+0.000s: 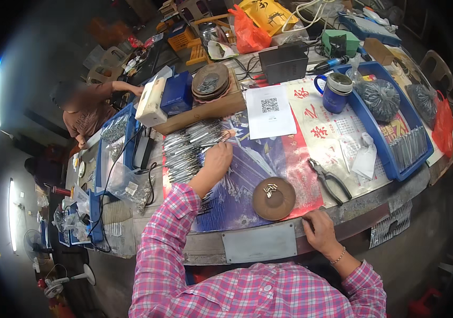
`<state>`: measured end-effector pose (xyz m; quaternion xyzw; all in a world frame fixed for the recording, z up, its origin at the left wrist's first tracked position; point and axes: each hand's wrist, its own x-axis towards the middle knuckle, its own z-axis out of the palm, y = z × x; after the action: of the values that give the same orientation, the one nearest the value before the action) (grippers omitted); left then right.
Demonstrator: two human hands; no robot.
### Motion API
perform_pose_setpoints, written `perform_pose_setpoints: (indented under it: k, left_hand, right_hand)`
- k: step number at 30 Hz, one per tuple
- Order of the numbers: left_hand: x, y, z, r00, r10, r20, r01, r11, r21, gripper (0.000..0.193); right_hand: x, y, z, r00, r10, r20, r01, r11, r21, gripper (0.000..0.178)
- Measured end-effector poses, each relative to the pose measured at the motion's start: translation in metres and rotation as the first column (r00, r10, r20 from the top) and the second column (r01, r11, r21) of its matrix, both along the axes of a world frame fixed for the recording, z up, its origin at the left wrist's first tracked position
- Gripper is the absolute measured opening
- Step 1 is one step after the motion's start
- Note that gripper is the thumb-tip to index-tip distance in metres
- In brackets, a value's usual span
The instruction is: The person assembles small metal components onto metal pins by hand and with pliers after picking the parts from the table and bins.
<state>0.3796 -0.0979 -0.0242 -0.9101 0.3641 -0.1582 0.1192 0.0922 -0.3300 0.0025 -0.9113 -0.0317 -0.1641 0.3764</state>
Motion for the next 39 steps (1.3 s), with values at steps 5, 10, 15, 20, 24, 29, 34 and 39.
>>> perform_pose_setpoints:
  k: [5, 10, 15, 20, 24, 29, 34, 39]
  left_hand:
    - [0.002, 0.017, 0.028, 0.974, -0.019, -0.228, -0.03, 0.977, -0.21, 0.011]
    - [-0.039, 0.046, 0.092, 0.91, -0.151, -0.386, -0.209, 0.637, -0.742, 0.016]
    - [-0.118, 0.072, 0.112, 0.789, -0.283, -0.546, -0.421, 0.398, -0.815, 0.015]
    - [-0.205, 0.082, 0.088, 0.569, -0.493, -0.658, -0.673, 0.18, -0.718, 0.021]
    - [-0.247, 0.078, 0.067, 0.379, -0.669, -0.639, -0.845, 0.032, -0.535, 0.023]
    - [-0.268, 0.075, 0.059, 0.26, -0.785, -0.563, -0.919, -0.021, -0.394, 0.026]
    - [-0.273, 0.082, 0.051, 0.206, -0.8, -0.564, -0.929, 0.021, -0.369, 0.028]
    - [-0.271, 0.082, 0.055, 0.193, -0.791, -0.58, -0.931, 0.039, -0.362, 0.03]
  right_hand:
    - [-0.002, 0.0, -0.003, 1.0, -0.008, 0.005, 0.008, 1.0, 0.011, 0.012]
    - [-0.002, 0.003, -0.002, 1.0, -0.004, -0.017, 0.005, 1.0, 0.018, 0.012]
    - [-0.003, 0.0, -0.001, 0.994, -0.031, -0.102, 0.041, 0.994, 0.096, 0.012]
    - [0.016, 0.017, 0.029, 0.991, 0.044, -0.125, -0.024, 0.987, 0.158, 0.014]
    - [0.049, 0.025, 0.038, 0.979, 0.151, -0.14, -0.143, 0.987, 0.068, 0.014]
    - [0.077, 0.021, 0.021, 0.97, 0.192, -0.149, -0.213, 0.966, -0.144, 0.012]
    - [0.089, 0.033, 0.02, 0.96, 0.184, -0.21, -0.241, 0.927, -0.286, 0.012]
    - [0.103, 0.041, 0.016, 0.959, 0.184, -0.213, -0.25, 0.906, -0.343, 0.01]
